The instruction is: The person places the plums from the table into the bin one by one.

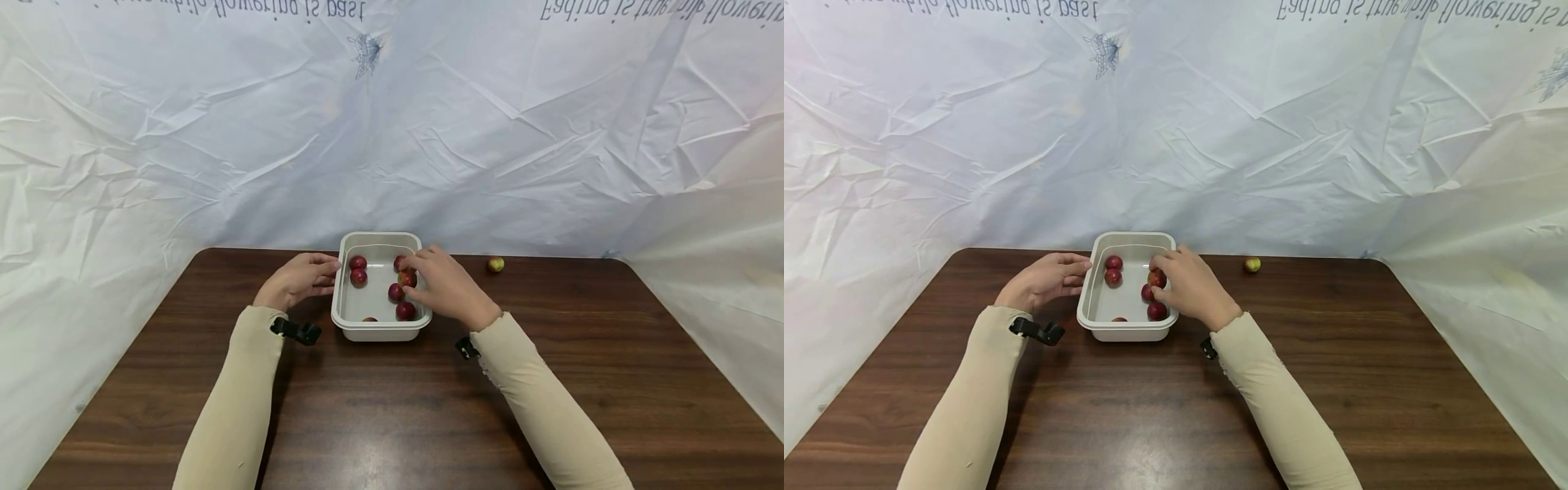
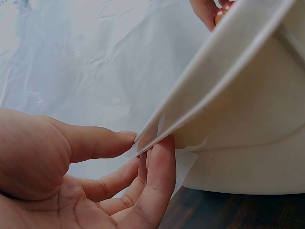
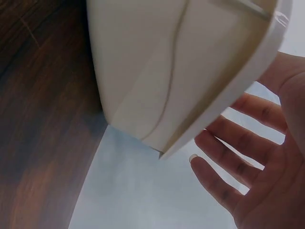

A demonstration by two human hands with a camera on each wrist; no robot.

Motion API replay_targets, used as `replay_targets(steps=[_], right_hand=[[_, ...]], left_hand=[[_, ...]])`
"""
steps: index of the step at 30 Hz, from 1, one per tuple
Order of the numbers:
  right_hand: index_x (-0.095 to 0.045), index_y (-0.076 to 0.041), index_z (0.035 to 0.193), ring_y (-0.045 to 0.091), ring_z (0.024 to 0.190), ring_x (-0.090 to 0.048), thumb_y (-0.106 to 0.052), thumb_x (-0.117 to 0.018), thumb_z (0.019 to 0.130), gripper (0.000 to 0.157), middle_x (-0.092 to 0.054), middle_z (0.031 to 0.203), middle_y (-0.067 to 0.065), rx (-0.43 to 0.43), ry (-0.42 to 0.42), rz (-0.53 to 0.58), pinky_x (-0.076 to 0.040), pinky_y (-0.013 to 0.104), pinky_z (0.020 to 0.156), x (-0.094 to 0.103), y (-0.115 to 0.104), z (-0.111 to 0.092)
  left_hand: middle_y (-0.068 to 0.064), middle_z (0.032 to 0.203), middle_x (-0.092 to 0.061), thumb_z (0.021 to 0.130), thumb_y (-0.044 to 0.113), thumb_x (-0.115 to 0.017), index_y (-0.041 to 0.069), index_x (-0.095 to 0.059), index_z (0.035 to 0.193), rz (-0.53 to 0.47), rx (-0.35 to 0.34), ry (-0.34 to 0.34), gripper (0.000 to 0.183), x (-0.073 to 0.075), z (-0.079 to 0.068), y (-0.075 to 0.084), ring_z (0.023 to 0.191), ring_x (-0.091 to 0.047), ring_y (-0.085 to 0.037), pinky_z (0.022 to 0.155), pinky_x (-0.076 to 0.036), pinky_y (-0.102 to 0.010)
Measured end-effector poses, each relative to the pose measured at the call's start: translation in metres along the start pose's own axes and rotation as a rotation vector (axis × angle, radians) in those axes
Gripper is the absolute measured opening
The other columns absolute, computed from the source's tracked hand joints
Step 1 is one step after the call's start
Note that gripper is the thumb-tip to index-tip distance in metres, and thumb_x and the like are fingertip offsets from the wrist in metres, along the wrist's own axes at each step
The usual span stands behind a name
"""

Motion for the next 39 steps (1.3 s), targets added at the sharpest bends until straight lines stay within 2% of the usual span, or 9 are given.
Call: replay_targets(steps=[5, 13, 19, 23, 30, 39], right_hand=[[-0.073, -0.012, 0.112, 0.025, 0.102, -0.053, -0.020, -0.077, 0.090, 0.024, -0.071, 0.111, 0.004, 0.003, 0.004, -0.015, -0.049, 0.041, 0.089, -0.003, -0.001, 0.000], [-0.074, -0.011, 0.111, 0.026, 0.107, -0.054, -0.020, -0.076, 0.091, 0.022, -0.071, 0.119, 0.006, -0.007, -0.019, -0.022, -0.050, 0.043, 0.093, -0.009, -0.001, 0.001], [-0.077, -0.008, 0.111, 0.028, 0.111, -0.053, -0.022, -0.075, 0.092, 0.024, -0.072, 0.118, 0.008, -0.023, -0.040, -0.038, -0.048, 0.047, 0.097, -0.011, -0.002, 0.000], [-0.077, -0.007, 0.110, 0.029, 0.114, -0.053, -0.022, -0.075, 0.092, 0.024, -0.071, 0.117, 0.008, -0.028, -0.042, -0.039, -0.047, 0.049, 0.101, -0.011, -0.002, 0.000], [-0.077, -0.006, 0.112, 0.029, 0.118, -0.053, -0.026, -0.076, 0.092, 0.028, -0.071, 0.119, 0.008, -0.049, -0.051, -0.005, -0.045, 0.050, 0.105, -0.010, 0.001, -0.001], [-0.077, -0.009, 0.111, 0.028, 0.116, -0.053, -0.024, -0.076, 0.091, 0.025, -0.071, 0.116, 0.008, -0.068, -0.020, 0.007, -0.047, 0.046, 0.103, -0.002, 0.007, 0.000]], left_hand=[[-0.009, 0.115, -0.061, 0.109, 0.019, -0.052, -0.005, -0.049, 0.144, -0.004, 0.002, -0.001, 0.043, 0.000, -0.001, 0.000, 0.092, -0.064, -0.012, 0.084, -0.060, -0.026], [-0.011, 0.120, -0.060, 0.109, 0.020, -0.052, -0.004, -0.048, 0.145, 0.006, 0.000, 0.003, 0.043, 0.001, -0.002, -0.001, 0.096, -0.064, -0.013, 0.087, -0.060, -0.027], [-0.010, 0.117, -0.061, 0.108, 0.019, -0.052, -0.005, -0.049, 0.144, -0.004, -0.007, 0.001, 0.043, 0.000, -0.001, -0.001, 0.094, -0.064, -0.012, 0.085, -0.060, -0.026], [-0.009, 0.117, -0.061, 0.108, 0.018, -0.051, -0.006, -0.048, 0.144, -0.004, -0.010, 0.002, 0.043, 0.000, -0.001, -0.001, 0.094, -0.065, -0.012, 0.087, -0.060, -0.027], [-0.016, 0.127, -0.060, 0.109, 0.018, -0.051, -0.006, -0.048, 0.145, -0.004, -0.009, -0.004, 0.043, -0.001, -0.001, -0.002, 0.096, -0.065, -0.012, 0.088, -0.060, -0.028], [-0.015, 0.124, -0.060, 0.109, 0.017, -0.051, -0.006, -0.049, 0.143, -0.008, -0.008, -0.008, 0.042, 0.001, 0.001, -0.001, 0.095, -0.065, -0.012, 0.087, -0.060, -0.028]])
Point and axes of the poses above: each hand's wrist, its own z-axis towards the middle knuckle, its own x-axis out of the back of the hand, y = z × x, the point moved 5 cm from there along z, towards the middle knuckle
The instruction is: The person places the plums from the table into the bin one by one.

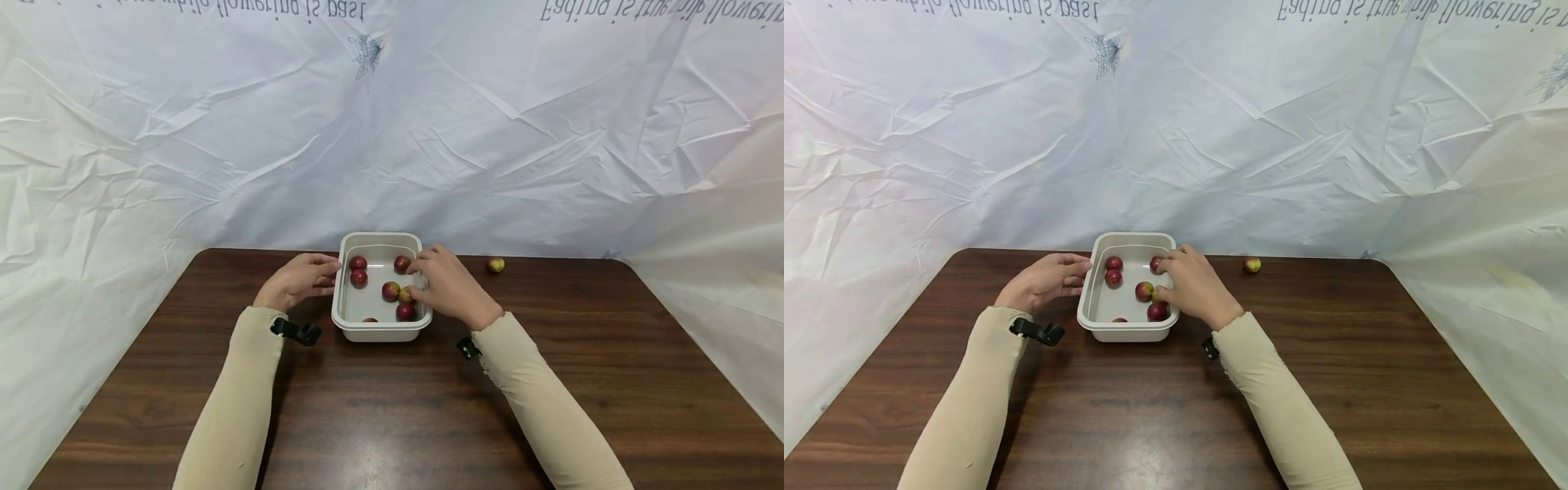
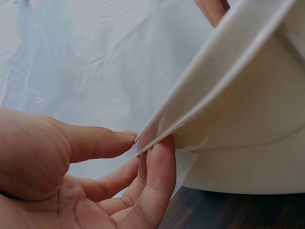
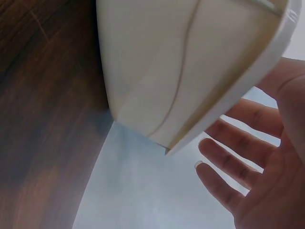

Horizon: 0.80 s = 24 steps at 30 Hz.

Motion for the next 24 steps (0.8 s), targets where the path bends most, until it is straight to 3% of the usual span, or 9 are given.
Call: replay_targets(steps=[5, 17, 24], right_hand=[[-0.076, -0.009, 0.111, 0.028, 0.112, -0.053, -0.024, -0.074, 0.093, 0.024, -0.071, 0.117, 0.009, 0.006, 0.023, 0.011, -0.048, 0.046, 0.099, 0.007, 0.006, -0.001], [-0.072, -0.006, 0.121, 0.030, 0.122, -0.053, -0.022, -0.073, 0.095, 0.030, -0.068, 0.124, 0.011, -0.050, 0.068, 0.049, -0.048, 0.048, 0.106, 0.025, 0.025, -0.003], [-0.071, -0.005, 0.122, 0.032, 0.121, -0.051, -0.022, -0.071, 0.096, 0.031, -0.068, 0.124, 0.012, -0.083, 0.094, 0.091, -0.049, 0.050, 0.102, 0.032, 0.037, -0.004]], left_hand=[[-0.014, 0.122, -0.061, 0.108, 0.017, -0.051, -0.006, -0.049, 0.143, 0.000, -0.002, 0.000, 0.042, 0.000, 0.001, 0.001, 0.093, -0.065, -0.011, 0.086, -0.060, -0.027], [-0.017, 0.130, -0.058, 0.108, 0.019, -0.052, -0.004, -0.048, 0.145, 0.008, 0.012, 0.000, 0.044, 0.001, 0.002, 0.000, 0.100, -0.064, -0.015, 0.091, -0.060, -0.029], [-0.018, 0.130, -0.058, 0.108, 0.019, -0.052, -0.005, -0.048, 0.145, 0.011, 0.008, 0.000, 0.044, 0.001, 0.003, 0.001, 0.099, -0.065, -0.015, 0.089, -0.060, -0.028]])
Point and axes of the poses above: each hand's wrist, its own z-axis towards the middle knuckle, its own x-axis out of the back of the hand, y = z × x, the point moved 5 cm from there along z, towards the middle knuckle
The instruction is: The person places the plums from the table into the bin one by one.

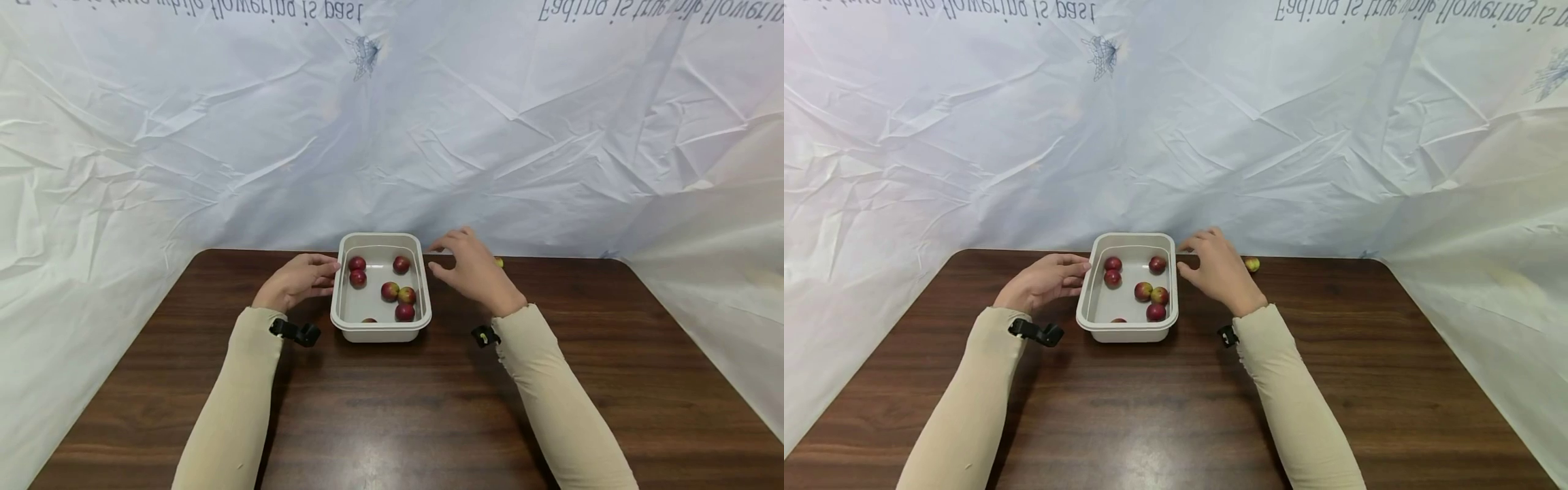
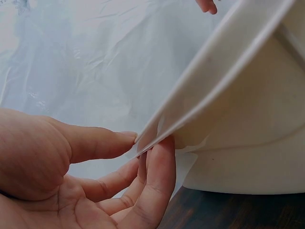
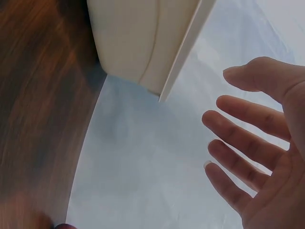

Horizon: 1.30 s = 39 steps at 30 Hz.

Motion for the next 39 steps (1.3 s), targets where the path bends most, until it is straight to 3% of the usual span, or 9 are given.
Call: replay_targets(steps=[17, 25, 33, 39], right_hand=[[-0.071, -0.006, 0.122, 0.034, 0.126, -0.050, -0.022, -0.073, 0.095, 0.031, -0.068, 0.126, 0.012, -0.060, 0.060, -0.010, -0.047, 0.052, 0.105, 0.007, 0.024, -0.002], [-0.070, -0.006, 0.124, 0.036, 0.131, -0.047, -0.021, -0.073, 0.095, 0.033, -0.066, 0.128, 0.015, -0.101, 0.067, -0.010, -0.045, 0.054, 0.107, 0.009, 0.037, -0.005], [-0.069, -0.005, 0.126, 0.036, 0.120, -0.051, -0.019, -0.071, 0.096, 0.033, -0.065, 0.129, 0.017, -0.108, 0.093, -0.022, -0.047, 0.053, 0.099, 0.008, 0.049, -0.008], [-0.067, -0.004, 0.128, 0.038, 0.123, -0.048, -0.020, -0.071, 0.097, 0.035, -0.063, 0.133, 0.018, -0.137, 0.079, -0.025, -0.047, 0.055, 0.099, 0.005, 0.060, -0.009]], left_hand=[[-0.012, 0.122, -0.060, 0.108, 0.020, -0.052, -0.005, -0.048, 0.145, -0.003, -0.011, -0.004, 0.044, 0.000, -0.001, -0.001, 0.097, -0.065, -0.013, 0.088, -0.060, -0.028], [-0.020, 0.131, -0.058, 0.108, 0.019, -0.052, -0.006, -0.048, 0.145, -0.004, -0.019, -0.007, 0.044, 0.000, -0.001, -0.001, 0.095, -0.065, -0.012, 0.087, -0.060, -0.027], [-0.015, 0.125, -0.059, 0.108, 0.019, -0.052, -0.005, -0.048, 0.145, -0.003, -0.007, -0.002, 0.044, 0.000, 0.000, -0.001, 0.097, -0.065, -0.013, 0.088, -0.060, -0.027], [-0.020, 0.132, -0.057, 0.109, 0.019, -0.052, -0.005, -0.048, 0.145, 0.000, -0.007, -0.001, 0.044, 0.000, 0.000, -0.001, 0.098, -0.065, -0.013, 0.089, -0.060, -0.027]])
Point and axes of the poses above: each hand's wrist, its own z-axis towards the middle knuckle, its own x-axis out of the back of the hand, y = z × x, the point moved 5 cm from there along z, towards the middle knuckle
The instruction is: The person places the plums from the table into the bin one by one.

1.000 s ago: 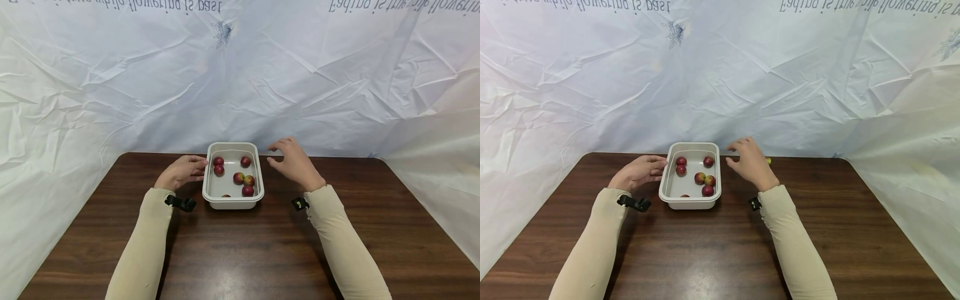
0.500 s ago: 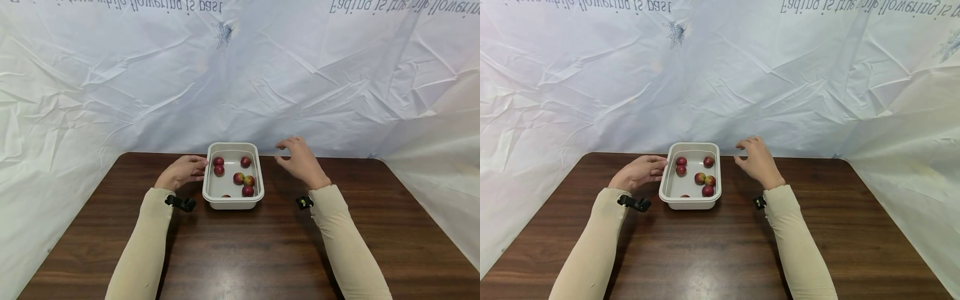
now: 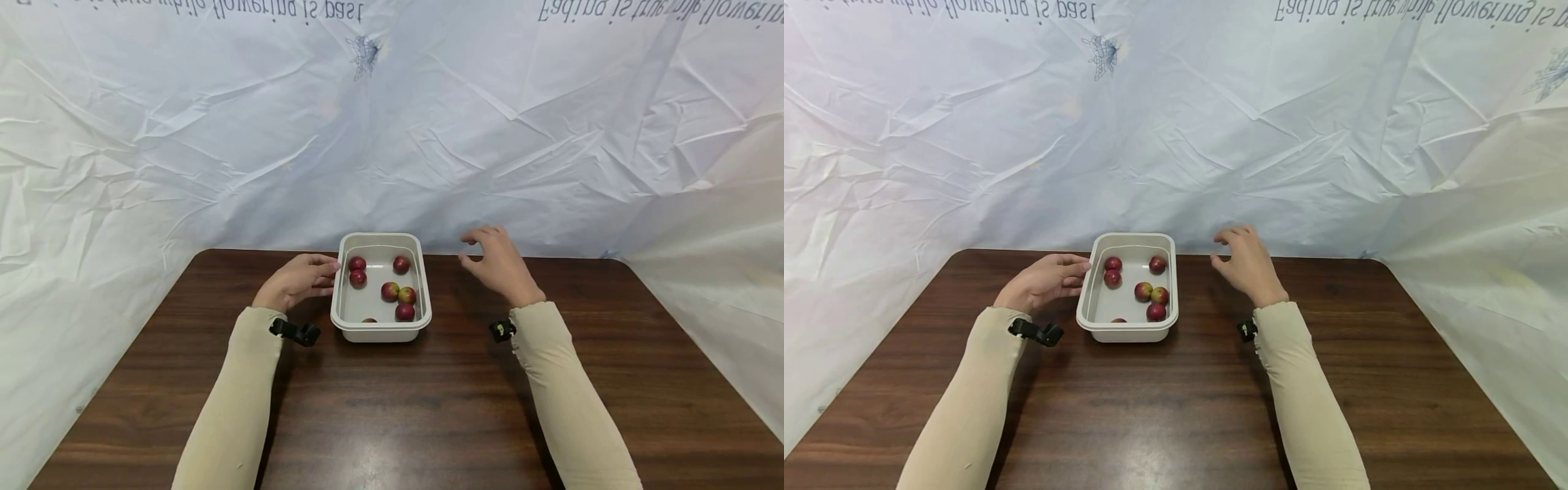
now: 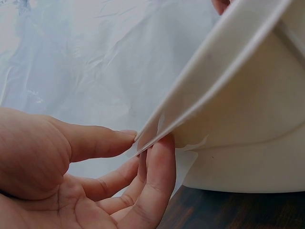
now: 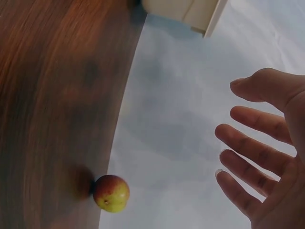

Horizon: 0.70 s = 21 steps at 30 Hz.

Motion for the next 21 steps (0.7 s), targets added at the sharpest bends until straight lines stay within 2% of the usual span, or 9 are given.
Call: replay_targets(steps=[8, 21], right_hand=[[-0.066, -0.004, 0.129, 0.038, 0.121, -0.049, -0.019, -0.071, 0.096, 0.037, -0.062, 0.133, 0.019, -0.043, -0.003, -0.009, -0.048, 0.055, 0.095, -0.002, 0.014, 0.000], [-0.062, 0.001, 0.133, 0.043, 0.121, -0.045, -0.016, -0.069, 0.098, 0.040, -0.059, 0.133, 0.025, -0.080, -0.038, -0.028, -0.044, 0.059, 0.099, -0.008, 0.036, -0.004]], left_hand=[[-0.017, 0.129, -0.058, 0.109, 0.019, -0.052, -0.005, -0.048, 0.145, -0.003, -0.003, -0.002, 0.044, -0.001, 0.000, 0.000, 0.098, -0.065, -0.013, 0.089, -0.060, -0.028], [-0.015, 0.125, -0.059, 0.108, 0.020, -0.052, -0.004, -0.049, 0.145, -0.002, 0.008, 0.002, 0.044, 0.000, 0.000, -0.001, 0.098, -0.065, -0.014, 0.088, -0.060, -0.028]])
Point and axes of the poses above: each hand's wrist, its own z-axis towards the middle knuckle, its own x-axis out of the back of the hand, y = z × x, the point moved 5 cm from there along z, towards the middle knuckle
